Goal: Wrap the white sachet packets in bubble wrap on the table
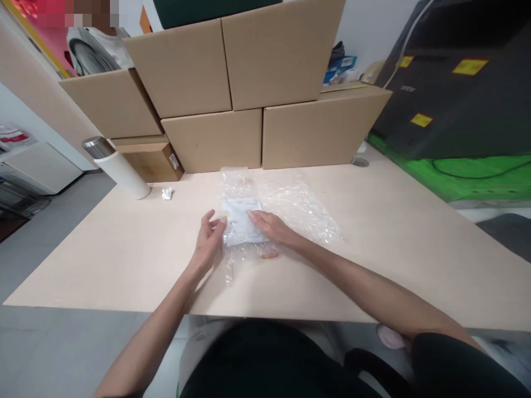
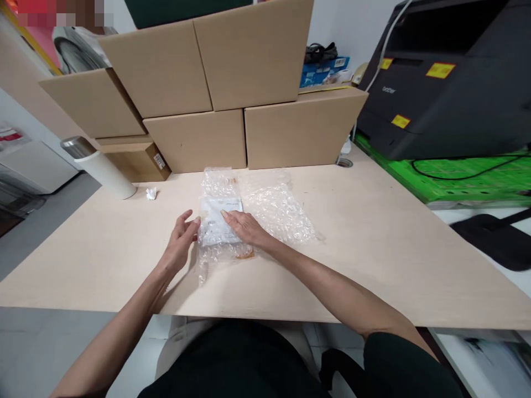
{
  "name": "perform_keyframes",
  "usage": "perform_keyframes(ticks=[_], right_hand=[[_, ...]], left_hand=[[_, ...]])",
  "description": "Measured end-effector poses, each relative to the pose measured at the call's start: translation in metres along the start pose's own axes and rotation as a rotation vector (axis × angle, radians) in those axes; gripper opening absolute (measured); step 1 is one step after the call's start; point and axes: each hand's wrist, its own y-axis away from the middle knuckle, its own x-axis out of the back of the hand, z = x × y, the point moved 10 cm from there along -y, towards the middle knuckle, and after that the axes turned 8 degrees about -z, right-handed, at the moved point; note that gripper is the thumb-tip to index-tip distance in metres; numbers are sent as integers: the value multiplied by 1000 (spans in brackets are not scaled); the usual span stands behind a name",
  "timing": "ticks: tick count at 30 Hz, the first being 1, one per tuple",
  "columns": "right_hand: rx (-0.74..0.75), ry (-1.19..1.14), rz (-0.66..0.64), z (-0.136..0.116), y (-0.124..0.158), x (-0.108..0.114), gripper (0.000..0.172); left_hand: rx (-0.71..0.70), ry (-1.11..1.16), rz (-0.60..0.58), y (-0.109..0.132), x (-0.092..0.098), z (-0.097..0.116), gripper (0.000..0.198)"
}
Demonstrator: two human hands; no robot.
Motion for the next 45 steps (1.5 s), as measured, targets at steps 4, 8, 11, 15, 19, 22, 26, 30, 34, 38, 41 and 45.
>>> perform_keyframes(ticks=[4, 8, 11, 15, 19, 22, 26, 30, 34, 38, 41, 45], right_hand=[[-82, -288, -14, 9, 11, 8, 49], [-33, -537, 2, 14, 25, 26, 45], [-84, -449, 141, 36, 42, 62, 42], [-86, -38, 456, 57, 74, 129, 34], [-176, 71, 570, 82, 86, 157, 35], [-244, -117, 533, 100, 73, 153, 28], [-293, -298, 464, 108, 37, 143, 20], [-329, -433, 421, 111, 1, 141, 27], [-326, -564, 388, 107, -22, 136, 27], [-255, -670, 370, 95, -34, 132, 33], [-234, -726, 338, 92, -33, 129, 34], [-286, -750, 272, 98, -22, 125, 21]], left_hand=[[-234, 66, -50, 10, -22, 42, 60], [-472, 40, -274, 15, -83, 78, 51], [-554, -117, -405, 11, -130, 86, 53], [-604, -427, -537, 3, -183, 80, 51], [-560, -678, -672, 0, -217, 57, 54], [-589, -810, -658, 1, -226, 49, 54], [-627, -887, -588, 2, -227, 47, 49], [-646, -904, -570, 0, -227, 46, 48], [-667, -918, -566, 1, -225, 45, 45], [-674, -916, -555, 3, -221, 45, 45], [-674, -911, -557, 4, -219, 44, 45], [-682, -895, -563, 4, -217, 42, 45]])
